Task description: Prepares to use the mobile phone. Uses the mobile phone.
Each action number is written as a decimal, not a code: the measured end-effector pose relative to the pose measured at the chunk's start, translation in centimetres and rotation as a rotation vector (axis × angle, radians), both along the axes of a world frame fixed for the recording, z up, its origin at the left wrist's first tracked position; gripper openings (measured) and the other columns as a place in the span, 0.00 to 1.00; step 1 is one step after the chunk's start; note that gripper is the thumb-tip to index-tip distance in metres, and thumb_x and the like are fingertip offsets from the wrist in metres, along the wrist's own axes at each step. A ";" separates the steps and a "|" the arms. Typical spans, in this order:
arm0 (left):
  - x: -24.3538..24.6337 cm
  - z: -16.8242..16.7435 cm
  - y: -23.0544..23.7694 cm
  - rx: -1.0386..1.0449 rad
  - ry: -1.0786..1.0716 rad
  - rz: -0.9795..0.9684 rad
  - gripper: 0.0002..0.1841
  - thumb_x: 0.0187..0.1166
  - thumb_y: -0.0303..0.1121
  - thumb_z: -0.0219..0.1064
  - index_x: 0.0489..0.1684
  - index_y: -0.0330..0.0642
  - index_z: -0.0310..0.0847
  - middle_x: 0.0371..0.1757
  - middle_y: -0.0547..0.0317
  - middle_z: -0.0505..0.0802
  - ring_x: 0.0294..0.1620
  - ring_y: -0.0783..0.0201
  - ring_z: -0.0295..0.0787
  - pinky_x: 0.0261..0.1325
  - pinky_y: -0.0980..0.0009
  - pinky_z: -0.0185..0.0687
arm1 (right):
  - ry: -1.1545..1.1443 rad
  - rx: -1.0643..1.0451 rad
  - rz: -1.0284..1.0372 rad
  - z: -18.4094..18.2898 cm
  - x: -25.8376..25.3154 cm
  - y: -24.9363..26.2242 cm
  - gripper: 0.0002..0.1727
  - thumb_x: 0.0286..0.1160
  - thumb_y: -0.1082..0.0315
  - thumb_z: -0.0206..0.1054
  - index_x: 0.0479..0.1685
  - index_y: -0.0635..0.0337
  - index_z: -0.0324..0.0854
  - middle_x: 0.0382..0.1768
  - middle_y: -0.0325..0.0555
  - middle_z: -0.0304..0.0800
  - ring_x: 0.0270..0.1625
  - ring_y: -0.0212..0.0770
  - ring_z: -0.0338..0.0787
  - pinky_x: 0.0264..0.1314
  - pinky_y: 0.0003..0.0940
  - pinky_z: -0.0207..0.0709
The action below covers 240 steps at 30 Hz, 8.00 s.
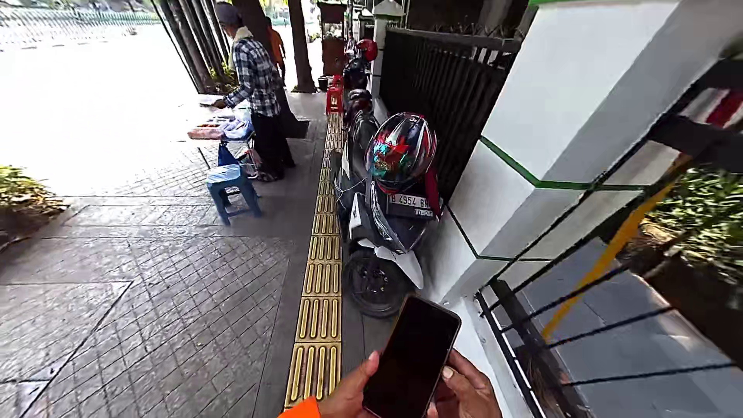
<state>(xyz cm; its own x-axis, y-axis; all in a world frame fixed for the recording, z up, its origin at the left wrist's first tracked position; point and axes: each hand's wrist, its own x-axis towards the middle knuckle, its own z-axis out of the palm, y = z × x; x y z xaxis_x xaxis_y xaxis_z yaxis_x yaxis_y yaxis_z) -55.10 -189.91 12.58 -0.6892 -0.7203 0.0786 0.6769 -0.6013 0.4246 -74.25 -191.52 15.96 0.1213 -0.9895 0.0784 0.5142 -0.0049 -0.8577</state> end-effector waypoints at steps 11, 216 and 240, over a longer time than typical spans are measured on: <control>2.0 -0.4 -13.4 -0.045 0.158 0.649 0.35 0.79 0.59 0.65 0.79 0.44 0.76 0.74 0.35 0.83 0.75 0.37 0.80 0.79 0.40 0.72 | -0.025 -0.215 0.722 -0.3 7.0 -24.5 0.28 0.82 0.69 0.59 0.79 0.77 0.68 0.64 0.51 0.89 0.59 0.36 0.90 0.64 0.35 0.85; -22.8 2.5 -9.2 -0.307 0.163 2.381 0.24 0.86 0.45 0.60 0.70 0.36 0.82 0.68 0.41 0.89 0.72 0.49 0.85 0.79 0.50 0.75 | -0.130 -0.567 1.939 3.1 5.8 -19.4 0.22 0.77 0.74 0.55 0.68 0.78 0.73 0.47 0.49 0.93 0.49 0.33 0.94 0.53 0.28 0.90; -22.6 2.0 -9.2 -0.278 0.112 2.397 0.24 0.86 0.46 0.60 0.69 0.38 0.82 0.66 0.43 0.90 0.71 0.51 0.86 0.78 0.50 0.76 | -0.038 -0.605 1.884 3.6 6.2 -19.2 0.19 0.76 0.71 0.62 0.65 0.66 0.78 0.43 0.43 0.93 0.42 0.34 0.94 0.43 0.30 0.91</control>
<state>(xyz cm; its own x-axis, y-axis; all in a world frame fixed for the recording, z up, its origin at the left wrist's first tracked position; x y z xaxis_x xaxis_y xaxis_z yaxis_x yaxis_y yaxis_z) -77.65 -199.16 14.56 0.9674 0.1005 0.2327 -0.1603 0.9536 0.2547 -68.08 -210.74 19.54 0.7909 0.5192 0.3240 0.2314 0.2364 -0.9437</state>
